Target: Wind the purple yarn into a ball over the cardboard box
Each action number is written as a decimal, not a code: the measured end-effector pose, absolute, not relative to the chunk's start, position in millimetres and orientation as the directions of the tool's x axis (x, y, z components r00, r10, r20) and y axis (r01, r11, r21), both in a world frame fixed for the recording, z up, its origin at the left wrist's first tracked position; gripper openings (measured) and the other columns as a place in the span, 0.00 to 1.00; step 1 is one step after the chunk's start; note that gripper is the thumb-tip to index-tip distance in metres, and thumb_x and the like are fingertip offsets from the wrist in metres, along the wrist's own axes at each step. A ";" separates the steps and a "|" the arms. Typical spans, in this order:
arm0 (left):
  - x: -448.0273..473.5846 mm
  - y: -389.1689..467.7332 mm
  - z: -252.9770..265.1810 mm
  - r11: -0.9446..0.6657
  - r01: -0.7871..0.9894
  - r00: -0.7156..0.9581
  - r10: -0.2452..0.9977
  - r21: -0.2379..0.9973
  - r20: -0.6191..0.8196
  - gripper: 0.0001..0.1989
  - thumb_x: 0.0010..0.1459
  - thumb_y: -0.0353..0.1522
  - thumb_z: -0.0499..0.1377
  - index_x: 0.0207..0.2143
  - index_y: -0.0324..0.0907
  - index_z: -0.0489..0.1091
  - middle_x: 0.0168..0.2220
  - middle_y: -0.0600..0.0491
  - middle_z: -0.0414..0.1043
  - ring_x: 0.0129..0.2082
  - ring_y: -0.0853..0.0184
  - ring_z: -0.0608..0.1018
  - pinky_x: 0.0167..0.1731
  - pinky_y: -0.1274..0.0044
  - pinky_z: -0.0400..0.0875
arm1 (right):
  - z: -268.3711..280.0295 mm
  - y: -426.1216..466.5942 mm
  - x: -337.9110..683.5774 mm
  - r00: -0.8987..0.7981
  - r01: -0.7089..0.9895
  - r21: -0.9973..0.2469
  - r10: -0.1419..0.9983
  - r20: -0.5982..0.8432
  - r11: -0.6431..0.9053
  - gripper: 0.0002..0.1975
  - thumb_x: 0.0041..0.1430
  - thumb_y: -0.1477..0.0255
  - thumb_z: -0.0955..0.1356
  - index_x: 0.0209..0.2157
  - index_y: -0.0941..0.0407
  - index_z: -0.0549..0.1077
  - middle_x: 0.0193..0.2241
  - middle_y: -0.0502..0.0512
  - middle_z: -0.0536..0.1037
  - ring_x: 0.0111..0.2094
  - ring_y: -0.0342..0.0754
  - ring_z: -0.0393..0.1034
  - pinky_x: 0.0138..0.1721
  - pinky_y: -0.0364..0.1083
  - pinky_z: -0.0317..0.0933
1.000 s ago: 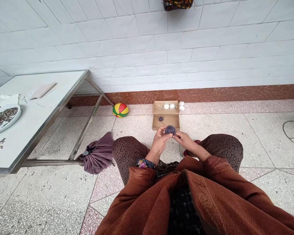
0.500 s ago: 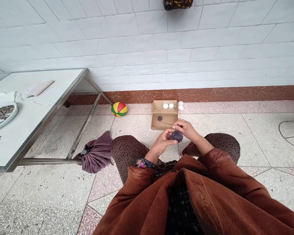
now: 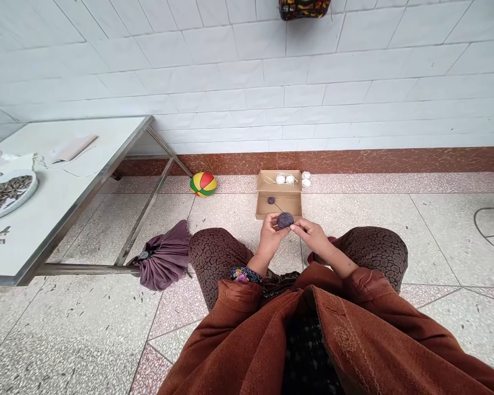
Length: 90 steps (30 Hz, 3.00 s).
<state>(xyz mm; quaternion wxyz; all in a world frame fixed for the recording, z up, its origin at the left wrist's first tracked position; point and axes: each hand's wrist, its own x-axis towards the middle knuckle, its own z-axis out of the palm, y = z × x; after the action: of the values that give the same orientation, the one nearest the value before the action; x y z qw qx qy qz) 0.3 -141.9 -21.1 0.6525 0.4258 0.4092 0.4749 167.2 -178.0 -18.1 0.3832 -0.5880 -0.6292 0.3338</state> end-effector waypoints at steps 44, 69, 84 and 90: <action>-5.6 -142.9 -9.3 0.213 -0.298 0.394 0.915 0.931 -0.083 0.20 0.46 0.35 0.70 0.41 0.43 0.70 0.39 0.53 0.73 0.40 0.67 0.74 0.45 0.74 0.68 | 5.0 -122.9 180.0 -0.129 0.510 -0.814 0.960 0.249 0.279 0.12 0.65 0.63 0.67 0.30 0.53 0.75 0.30 0.54 0.79 0.34 0.50 0.72 0.40 0.48 0.64; -12.0 -143.0 -17.8 0.196 -0.328 0.351 0.933 0.924 -0.073 0.22 0.44 0.36 0.71 0.42 0.43 0.69 0.39 0.53 0.74 0.40 0.67 0.75 0.43 0.75 0.69 | -42.0 -142.2 166.3 -0.098 0.501 -0.853 0.989 0.114 0.148 0.12 0.64 0.63 0.67 0.29 0.54 0.74 0.28 0.52 0.77 0.33 0.49 0.71 0.38 0.47 0.65; -16.0 -133.0 -13.2 0.137 -0.068 0.348 0.932 0.988 -0.105 0.22 0.42 0.31 0.71 0.40 0.43 0.68 0.34 0.55 0.74 0.34 0.68 0.75 0.39 0.75 0.68 | 25.1 -119.6 175.5 -0.275 0.422 -0.836 0.928 0.250 0.350 0.14 0.65 0.58 0.68 0.33 0.53 0.79 0.32 0.55 0.79 0.34 0.49 0.72 0.40 0.48 0.64; -16.1 -136.1 -7.0 0.142 -0.221 0.381 0.923 0.965 -0.049 0.21 0.45 0.33 0.70 0.42 0.43 0.69 0.39 0.53 0.74 0.40 0.66 0.75 0.45 0.73 0.68 | -14.4 -109.0 166.5 -0.140 0.455 -0.869 0.979 0.146 0.195 0.13 0.63 0.62 0.67 0.28 0.54 0.74 0.27 0.51 0.77 0.31 0.48 0.70 0.36 0.45 0.62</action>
<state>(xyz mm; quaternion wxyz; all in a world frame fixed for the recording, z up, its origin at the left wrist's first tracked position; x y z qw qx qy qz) -16.1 -136.1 -7.0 0.6672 0.4950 0.3548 0.4288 166.5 -109.0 -14.4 0.3812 -0.5335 -0.6723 0.3435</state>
